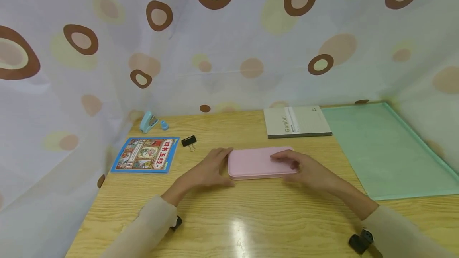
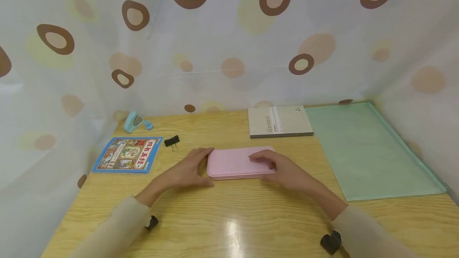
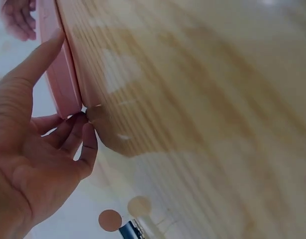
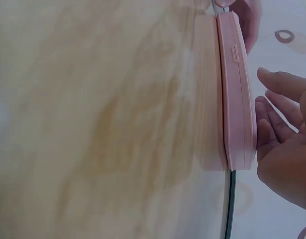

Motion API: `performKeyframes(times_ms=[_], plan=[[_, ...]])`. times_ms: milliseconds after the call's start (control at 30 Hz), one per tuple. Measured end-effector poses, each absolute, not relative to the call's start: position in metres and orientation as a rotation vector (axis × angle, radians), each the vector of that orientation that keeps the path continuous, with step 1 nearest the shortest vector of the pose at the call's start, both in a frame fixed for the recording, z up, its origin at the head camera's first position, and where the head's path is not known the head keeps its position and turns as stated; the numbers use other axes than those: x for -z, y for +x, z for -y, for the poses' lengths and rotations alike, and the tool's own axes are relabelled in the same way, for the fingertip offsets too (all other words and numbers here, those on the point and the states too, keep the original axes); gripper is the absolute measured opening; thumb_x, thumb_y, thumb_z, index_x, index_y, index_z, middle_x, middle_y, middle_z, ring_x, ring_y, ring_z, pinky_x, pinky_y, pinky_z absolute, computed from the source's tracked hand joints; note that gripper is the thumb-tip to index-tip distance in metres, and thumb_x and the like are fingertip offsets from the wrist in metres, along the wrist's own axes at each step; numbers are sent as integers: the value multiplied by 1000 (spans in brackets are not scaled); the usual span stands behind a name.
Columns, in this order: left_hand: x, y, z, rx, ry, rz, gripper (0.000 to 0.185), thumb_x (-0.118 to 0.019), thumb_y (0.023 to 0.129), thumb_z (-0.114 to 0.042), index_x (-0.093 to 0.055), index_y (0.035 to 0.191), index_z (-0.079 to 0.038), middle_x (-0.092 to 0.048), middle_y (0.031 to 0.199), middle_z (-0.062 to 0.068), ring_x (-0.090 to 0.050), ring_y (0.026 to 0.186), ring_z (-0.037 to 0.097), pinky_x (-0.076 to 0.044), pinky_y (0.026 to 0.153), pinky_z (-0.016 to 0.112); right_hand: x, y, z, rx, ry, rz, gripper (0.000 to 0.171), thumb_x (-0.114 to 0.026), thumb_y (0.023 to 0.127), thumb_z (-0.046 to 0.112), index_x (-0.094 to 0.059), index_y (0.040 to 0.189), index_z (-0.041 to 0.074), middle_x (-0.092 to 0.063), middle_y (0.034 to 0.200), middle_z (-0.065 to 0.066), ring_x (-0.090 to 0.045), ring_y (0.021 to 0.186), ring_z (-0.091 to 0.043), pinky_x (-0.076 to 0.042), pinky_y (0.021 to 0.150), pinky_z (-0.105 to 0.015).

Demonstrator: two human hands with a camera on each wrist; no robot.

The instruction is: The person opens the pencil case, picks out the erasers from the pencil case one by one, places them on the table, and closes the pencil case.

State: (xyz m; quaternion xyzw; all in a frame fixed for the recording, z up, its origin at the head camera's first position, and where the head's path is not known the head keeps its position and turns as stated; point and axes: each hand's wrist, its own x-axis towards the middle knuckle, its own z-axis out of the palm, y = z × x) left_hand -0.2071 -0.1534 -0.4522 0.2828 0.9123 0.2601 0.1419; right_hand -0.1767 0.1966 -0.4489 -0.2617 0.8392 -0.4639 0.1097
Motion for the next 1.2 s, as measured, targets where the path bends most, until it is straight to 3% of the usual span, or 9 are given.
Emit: performKeyframes(times_ms=[300,900,1200], plan=[[452,-213,140,-679,857,-2695,105,-91,79,-45,-36,159,-7,-46,150,11,-42,138,28,-40,116,45,452,-185,-185,1323,-850,-2474,45,-78,91,4,-70,131,22,-61,138,5,-50,134,-23,-40,109,-25],[447,-228,150,-663,888,-2660,99,-86,76,-60,-47,155,-13,-50,143,2,-50,128,20,-45,110,41,457,-191,-167,1249,-1122,-2630,38,-84,85,2,-79,117,23,-62,128,3,-53,123,-22,-46,100,-36],[441,-240,148,-652,893,-2596,97,-82,78,-62,-49,154,-12,-52,142,2,-52,124,20,-46,106,42,450,-192,-160,1199,-1100,-2717,39,-87,83,6,-80,116,24,-63,126,6,-53,119,-20,-45,98,-41]])
